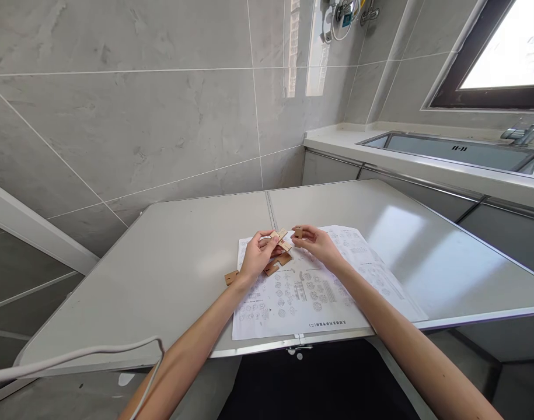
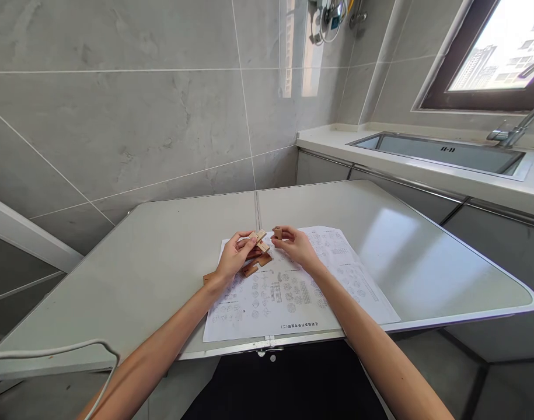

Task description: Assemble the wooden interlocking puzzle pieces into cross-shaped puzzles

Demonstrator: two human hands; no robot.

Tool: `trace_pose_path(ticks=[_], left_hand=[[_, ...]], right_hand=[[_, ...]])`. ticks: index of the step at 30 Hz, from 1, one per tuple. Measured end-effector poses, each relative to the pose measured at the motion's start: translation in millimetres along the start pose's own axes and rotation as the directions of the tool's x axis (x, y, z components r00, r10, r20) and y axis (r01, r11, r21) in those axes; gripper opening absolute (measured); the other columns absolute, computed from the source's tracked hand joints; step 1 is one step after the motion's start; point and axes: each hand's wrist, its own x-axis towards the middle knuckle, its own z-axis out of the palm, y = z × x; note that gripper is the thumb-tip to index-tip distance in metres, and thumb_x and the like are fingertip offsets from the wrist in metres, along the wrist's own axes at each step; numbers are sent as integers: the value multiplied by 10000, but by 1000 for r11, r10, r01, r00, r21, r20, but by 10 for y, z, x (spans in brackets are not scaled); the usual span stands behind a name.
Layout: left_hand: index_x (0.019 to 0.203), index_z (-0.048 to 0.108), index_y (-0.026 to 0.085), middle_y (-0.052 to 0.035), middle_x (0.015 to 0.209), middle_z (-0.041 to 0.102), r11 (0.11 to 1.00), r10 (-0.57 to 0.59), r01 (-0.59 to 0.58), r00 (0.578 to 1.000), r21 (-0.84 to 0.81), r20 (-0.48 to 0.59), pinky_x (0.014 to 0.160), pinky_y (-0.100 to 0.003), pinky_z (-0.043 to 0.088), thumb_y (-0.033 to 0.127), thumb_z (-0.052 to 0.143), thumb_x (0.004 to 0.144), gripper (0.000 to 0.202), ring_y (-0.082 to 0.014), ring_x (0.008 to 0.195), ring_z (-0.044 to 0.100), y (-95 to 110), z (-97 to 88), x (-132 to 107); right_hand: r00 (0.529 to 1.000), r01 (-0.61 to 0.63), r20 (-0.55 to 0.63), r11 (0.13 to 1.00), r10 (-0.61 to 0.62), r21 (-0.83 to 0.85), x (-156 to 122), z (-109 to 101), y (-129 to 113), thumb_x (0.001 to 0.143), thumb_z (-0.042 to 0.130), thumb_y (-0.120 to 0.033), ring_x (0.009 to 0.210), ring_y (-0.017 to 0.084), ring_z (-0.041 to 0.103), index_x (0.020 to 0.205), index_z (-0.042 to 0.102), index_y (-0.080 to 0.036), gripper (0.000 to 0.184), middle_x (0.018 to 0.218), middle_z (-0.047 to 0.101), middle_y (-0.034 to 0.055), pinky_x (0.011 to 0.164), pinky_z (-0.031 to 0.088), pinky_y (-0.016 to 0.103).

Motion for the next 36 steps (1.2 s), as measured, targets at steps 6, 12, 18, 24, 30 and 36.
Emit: trace_pose_path(ticks=[6,12,18,24,30,36], left_hand=[[1184,635,201,-62,998,796,1000,-10,10,1000,12,-4,938,-398,629,454,779,895,410,-192,892,782,0,1,7],[1175,638,195,-59,975,793,1000,9,-9,1000,12,-2,947,-415,630,442,781,895,400,-194,885,780,2,-1,12],[1174,639,194,-64,1010,776,995,69,-69,998,67,-3,925,-421,645,476,759,903,409,-192,884,775,-16,-11,14],[1159,659,216,-78,1151,750,947,194,-183,981,263,-16,804,-353,660,517,715,921,387,-176,830,774,-36,-18,0],[1143,702,231,-40,997,781,776,363,-330,930,537,46,716,-297,599,472,656,969,300,-160,756,738,-28,9,-49],[1123,732,249,-30,1037,777,662,495,-404,868,631,37,697,-303,594,435,666,973,248,-144,711,706,-31,-8,-37]], right_hand=[[998,-48,49,984,41,171,7,60,-2,778,829,-575,903,267,757,955,677,-220,424,979,781,82,874,632,446],[1000,24,-17,999,-24,22,18,60,-8,862,726,-612,910,242,720,933,725,-235,385,986,771,61,860,587,384],[1000,4,11,998,-3,-60,5,77,-11,904,633,-666,635,165,616,949,702,-209,464,763,712,20,615,510,303],[998,-7,58,1000,8,-29,-7,124,-16,920,598,-688,587,181,655,914,641,-224,467,780,757,42,560,515,311],[997,79,7,970,-79,-231,-69,163,13,957,584,-647,549,195,673,814,515,-255,423,593,710,-13,634,507,319],[998,56,17,984,-54,-167,-79,202,48,957,568,-666,586,186,699,887,514,-252,423,794,787,22,660,527,328]])
